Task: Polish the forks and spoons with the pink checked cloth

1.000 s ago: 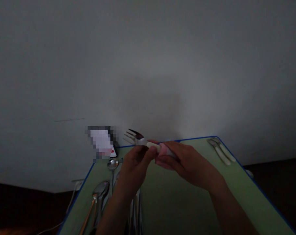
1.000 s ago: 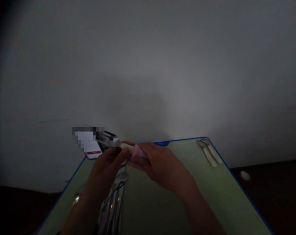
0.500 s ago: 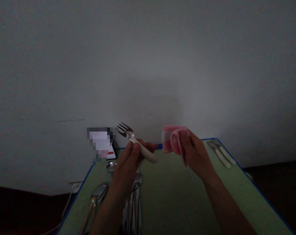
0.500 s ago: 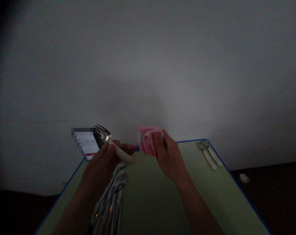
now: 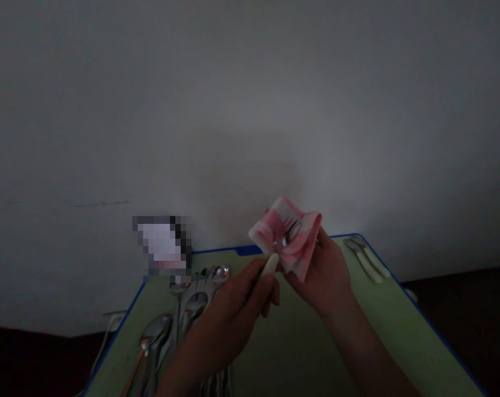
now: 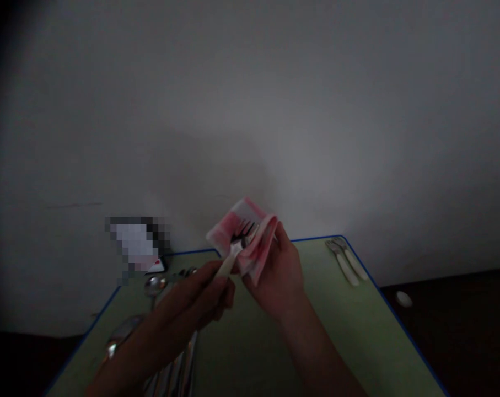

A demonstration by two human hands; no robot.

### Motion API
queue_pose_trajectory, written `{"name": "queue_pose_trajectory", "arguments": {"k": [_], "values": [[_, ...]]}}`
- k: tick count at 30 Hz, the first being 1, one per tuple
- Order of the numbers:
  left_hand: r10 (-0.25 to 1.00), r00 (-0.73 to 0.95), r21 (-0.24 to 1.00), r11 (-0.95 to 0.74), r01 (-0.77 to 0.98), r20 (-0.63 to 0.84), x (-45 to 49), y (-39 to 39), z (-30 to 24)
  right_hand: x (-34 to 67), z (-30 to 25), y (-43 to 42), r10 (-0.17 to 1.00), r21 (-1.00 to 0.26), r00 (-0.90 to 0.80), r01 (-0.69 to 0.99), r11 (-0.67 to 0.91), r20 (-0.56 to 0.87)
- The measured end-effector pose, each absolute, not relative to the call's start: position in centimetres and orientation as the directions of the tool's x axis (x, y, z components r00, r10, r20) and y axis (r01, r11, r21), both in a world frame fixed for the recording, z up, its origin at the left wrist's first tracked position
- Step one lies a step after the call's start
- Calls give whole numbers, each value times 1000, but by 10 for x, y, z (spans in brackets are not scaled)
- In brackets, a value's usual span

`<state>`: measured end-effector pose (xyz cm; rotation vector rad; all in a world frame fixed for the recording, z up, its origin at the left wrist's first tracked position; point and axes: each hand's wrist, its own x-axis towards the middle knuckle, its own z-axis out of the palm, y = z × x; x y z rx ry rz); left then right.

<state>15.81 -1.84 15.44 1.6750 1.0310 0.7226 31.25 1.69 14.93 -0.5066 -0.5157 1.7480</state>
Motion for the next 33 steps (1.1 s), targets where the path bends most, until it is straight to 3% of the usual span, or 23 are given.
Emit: {"name": "queue_pose_trajectory", "arguments": {"k": [6, 14, 21, 29, 33], "values": [[904, 428, 892, -192, 410, -2, 152, -17, 147, 306, 152, 10, 978, -711, -202, -694, -111, 44], [899, 437, 874, -225, 431, 16, 154, -24, 141, 290, 145, 7, 998, -784, -54, -620, -8, 33], [905, 425, 859, -227, 459, 12, 152, -24, 142, 296, 132, 13, 994, -883, -42, -466, 65, 96], [912, 410, 857, -200, 475, -15, 157, -24, 142, 310, 137, 15, 994, -981, 20, -164, 107, 105], [910, 415, 871, -190, 453, -18, 158, -24, 151, 323, 141, 19, 995, -953, -14, -291, 88, 96]]}}
